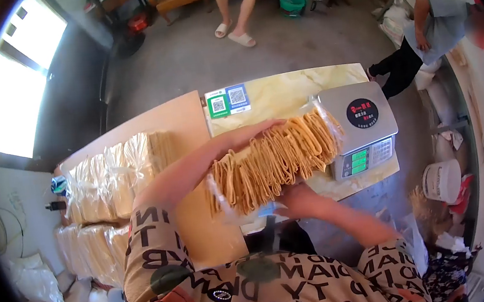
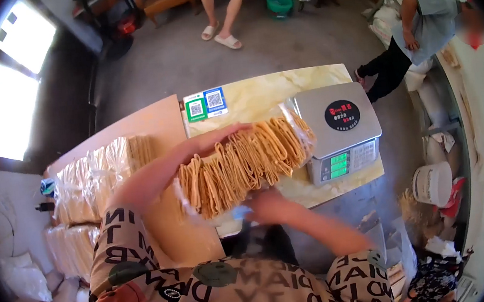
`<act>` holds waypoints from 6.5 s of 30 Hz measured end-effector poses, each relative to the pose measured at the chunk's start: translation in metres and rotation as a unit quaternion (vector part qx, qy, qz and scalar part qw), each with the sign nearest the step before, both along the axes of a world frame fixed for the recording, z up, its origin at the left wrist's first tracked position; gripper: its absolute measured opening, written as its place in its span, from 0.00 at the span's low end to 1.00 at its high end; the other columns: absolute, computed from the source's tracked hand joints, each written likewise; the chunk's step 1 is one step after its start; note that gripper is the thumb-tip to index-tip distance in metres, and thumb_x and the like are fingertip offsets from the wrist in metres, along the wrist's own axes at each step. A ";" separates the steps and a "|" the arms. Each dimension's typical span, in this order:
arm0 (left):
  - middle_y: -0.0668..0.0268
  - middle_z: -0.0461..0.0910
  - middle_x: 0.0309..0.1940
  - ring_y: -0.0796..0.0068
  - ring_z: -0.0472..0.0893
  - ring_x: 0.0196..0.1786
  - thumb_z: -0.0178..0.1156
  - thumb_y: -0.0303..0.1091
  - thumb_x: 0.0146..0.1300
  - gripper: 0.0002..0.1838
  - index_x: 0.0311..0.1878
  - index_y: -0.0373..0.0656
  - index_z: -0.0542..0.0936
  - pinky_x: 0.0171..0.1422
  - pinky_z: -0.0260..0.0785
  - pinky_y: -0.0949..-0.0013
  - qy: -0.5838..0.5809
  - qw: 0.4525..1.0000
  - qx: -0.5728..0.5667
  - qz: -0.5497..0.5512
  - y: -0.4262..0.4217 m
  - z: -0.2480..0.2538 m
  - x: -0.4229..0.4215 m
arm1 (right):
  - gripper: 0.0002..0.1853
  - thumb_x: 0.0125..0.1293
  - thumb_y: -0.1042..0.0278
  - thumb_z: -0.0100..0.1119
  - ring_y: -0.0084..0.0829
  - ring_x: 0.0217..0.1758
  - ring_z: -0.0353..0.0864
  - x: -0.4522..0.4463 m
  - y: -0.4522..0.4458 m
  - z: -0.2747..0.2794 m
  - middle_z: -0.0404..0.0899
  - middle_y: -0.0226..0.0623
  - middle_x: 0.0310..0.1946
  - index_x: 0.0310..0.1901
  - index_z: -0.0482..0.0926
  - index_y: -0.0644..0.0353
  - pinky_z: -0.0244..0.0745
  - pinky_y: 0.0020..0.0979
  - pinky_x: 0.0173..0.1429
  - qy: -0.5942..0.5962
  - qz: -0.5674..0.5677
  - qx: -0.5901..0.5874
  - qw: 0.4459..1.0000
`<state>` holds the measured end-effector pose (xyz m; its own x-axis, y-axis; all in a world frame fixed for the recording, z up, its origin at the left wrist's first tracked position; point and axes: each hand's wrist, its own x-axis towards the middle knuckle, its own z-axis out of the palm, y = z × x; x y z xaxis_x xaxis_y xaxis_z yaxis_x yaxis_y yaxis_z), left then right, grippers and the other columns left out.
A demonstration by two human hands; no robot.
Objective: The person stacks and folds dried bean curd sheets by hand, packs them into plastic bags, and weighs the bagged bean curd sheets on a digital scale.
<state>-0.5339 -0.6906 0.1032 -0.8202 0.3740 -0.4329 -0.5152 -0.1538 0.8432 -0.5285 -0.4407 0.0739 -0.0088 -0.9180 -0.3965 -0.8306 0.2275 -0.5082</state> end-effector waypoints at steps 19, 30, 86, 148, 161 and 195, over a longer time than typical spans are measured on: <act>0.55 0.51 0.71 0.62 0.53 0.72 0.31 0.62 0.68 0.35 0.71 0.51 0.55 0.73 0.46 0.59 -0.017 0.977 -0.186 -0.099 -0.007 -0.007 -0.063 | 0.11 0.54 0.64 0.53 0.42 0.47 0.76 0.005 0.084 -0.061 0.79 0.41 0.40 0.39 0.79 0.53 0.64 0.51 0.54 0.105 -0.254 0.070 0.959; 0.59 0.47 0.73 0.64 0.45 0.75 0.32 0.66 0.66 0.39 0.73 0.53 0.47 0.74 0.39 0.53 -0.055 0.998 -0.014 -0.035 -0.015 -0.096 -0.094 | 0.13 0.57 0.64 0.54 0.44 0.47 0.76 -0.025 0.057 -0.052 0.79 0.46 0.40 0.39 0.80 0.62 0.64 0.42 0.56 -0.022 -0.430 -0.157 0.889; 0.61 0.71 0.57 0.70 0.72 0.58 0.55 0.31 0.64 0.20 0.59 0.40 0.70 0.65 0.63 0.65 0.095 0.927 0.190 0.308 -0.021 -0.049 0.118 | 0.30 0.58 0.46 0.55 0.45 0.55 0.72 0.067 -0.054 -0.010 0.74 0.44 0.53 0.63 0.68 0.39 0.60 0.42 0.65 -0.208 -0.022 0.123 0.970; 0.58 0.55 0.70 0.63 0.53 0.73 0.33 0.66 0.66 0.38 0.72 0.51 0.55 0.74 0.46 0.57 -0.082 0.996 -0.017 0.025 -0.012 -0.005 -0.016 | 0.31 0.72 0.43 0.28 0.32 0.65 0.64 0.057 -0.096 -0.061 0.63 0.31 0.64 0.67 0.57 0.54 0.56 0.34 0.68 -0.607 -0.618 -0.432 0.251; 0.64 0.54 0.71 0.67 0.50 0.74 0.35 0.60 0.69 0.34 0.71 0.49 0.55 0.74 0.45 0.59 0.129 0.982 -0.134 0.015 -0.007 0.056 -0.045 | 0.36 0.61 0.45 0.52 0.42 0.71 0.53 -0.077 -0.063 0.099 0.60 0.46 0.65 0.62 0.63 0.66 0.41 0.50 0.71 0.334 -0.259 -0.333 0.843; 0.63 0.77 0.32 0.79 0.76 0.27 0.48 0.22 0.62 0.04 0.38 0.42 0.69 0.30 0.70 0.77 0.148 0.716 -0.211 0.648 0.069 0.093 0.156 | 0.10 0.65 0.65 0.51 0.13 0.20 0.58 -0.150 -0.006 0.129 0.63 0.20 0.17 0.36 0.75 0.63 0.53 0.18 0.25 -0.488 -0.402 -0.191 0.751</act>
<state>-0.3776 -0.6220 0.1962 -0.4392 -0.8982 -0.0178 0.0405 -0.0396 0.9984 -0.6782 -0.4466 0.2030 -0.4979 -0.8194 -0.2841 0.3075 0.1395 -0.9413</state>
